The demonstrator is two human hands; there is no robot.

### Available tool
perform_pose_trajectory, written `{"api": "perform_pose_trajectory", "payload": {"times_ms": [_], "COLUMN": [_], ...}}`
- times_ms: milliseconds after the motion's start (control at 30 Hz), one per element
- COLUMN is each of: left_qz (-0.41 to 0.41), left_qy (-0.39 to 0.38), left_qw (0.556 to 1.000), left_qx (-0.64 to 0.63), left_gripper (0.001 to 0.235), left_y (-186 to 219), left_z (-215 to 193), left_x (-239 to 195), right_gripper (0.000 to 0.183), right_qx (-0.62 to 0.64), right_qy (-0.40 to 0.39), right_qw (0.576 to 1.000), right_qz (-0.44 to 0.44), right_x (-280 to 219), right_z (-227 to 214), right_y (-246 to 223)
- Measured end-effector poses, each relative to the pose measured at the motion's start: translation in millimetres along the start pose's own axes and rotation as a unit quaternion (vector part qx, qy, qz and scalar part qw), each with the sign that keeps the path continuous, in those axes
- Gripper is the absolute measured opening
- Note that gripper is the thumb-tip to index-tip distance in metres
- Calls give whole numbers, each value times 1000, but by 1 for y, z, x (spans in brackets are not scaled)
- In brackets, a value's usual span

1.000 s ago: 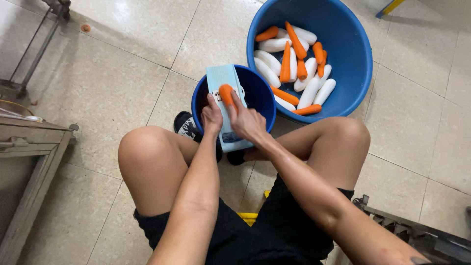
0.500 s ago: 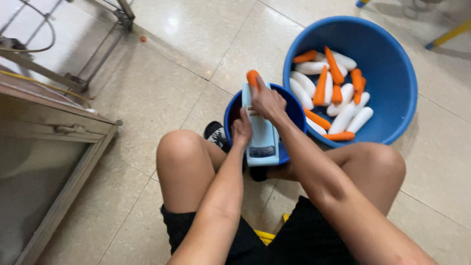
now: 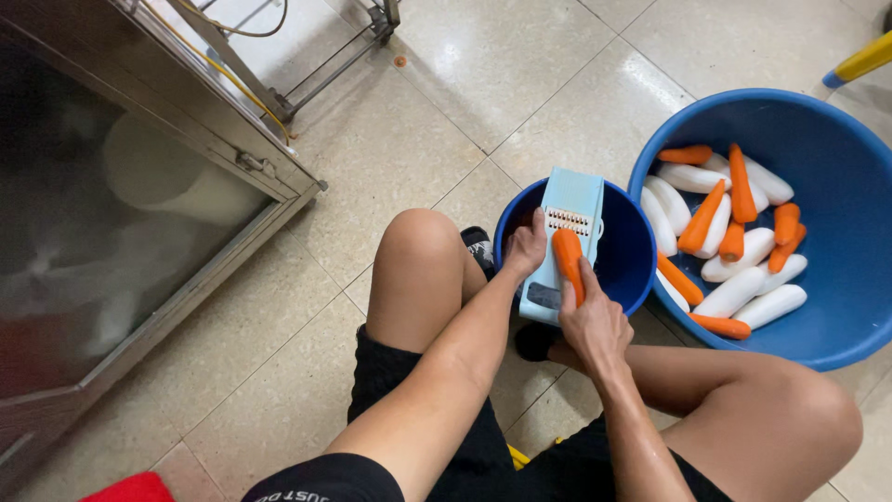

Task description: The person grates carrots into a blue bucket using a handheld grater. Then, the person stands at a food preparation counter and assembles sandwiches by spreading sauces, adding sliced meats, and placing shredded vegetables into baguette rolls.

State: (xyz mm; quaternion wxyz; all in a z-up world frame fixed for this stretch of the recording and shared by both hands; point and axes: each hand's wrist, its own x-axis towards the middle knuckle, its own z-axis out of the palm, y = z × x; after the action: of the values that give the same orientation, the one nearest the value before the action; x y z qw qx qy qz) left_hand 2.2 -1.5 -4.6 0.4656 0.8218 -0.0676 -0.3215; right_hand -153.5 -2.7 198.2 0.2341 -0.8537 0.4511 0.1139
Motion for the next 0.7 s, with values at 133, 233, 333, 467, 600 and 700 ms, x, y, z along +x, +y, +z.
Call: {"api": "perform_pose_trajectory", "payload": {"times_ms": [133,233,333,467,600,700], "left_qz": [-8,-7,-7,-13,6,-17], "left_qy": [-4,-11,-9,-24,7,46], "left_qw": [1000,1000,1000,1000,999,997], "left_qx": [5,0,-8,0,42,-52], "left_gripper": [97,99,100,103,108,101], "left_y": [4,2,-2,-26,-30,-32], "left_z": [-5,-7,-2,12,16,1], "left_x": [-5,-7,-2,17,53,76], "right_gripper": [65,62,62,65,60,59], "right_qx": [-16,21,7,-39,-25,-29], "right_qy": [-23,-17,-10,-1,25,18], "right_qw": [1000,1000,1000,999,997,996], "right_qz": [11,-16,-24,-17,-67,-85], "right_x": [-13,-10,-11,0,72,95], "right_z": [5,11,14,27,25,26], "right_y": [0,8,17,13,-5,-19]}}
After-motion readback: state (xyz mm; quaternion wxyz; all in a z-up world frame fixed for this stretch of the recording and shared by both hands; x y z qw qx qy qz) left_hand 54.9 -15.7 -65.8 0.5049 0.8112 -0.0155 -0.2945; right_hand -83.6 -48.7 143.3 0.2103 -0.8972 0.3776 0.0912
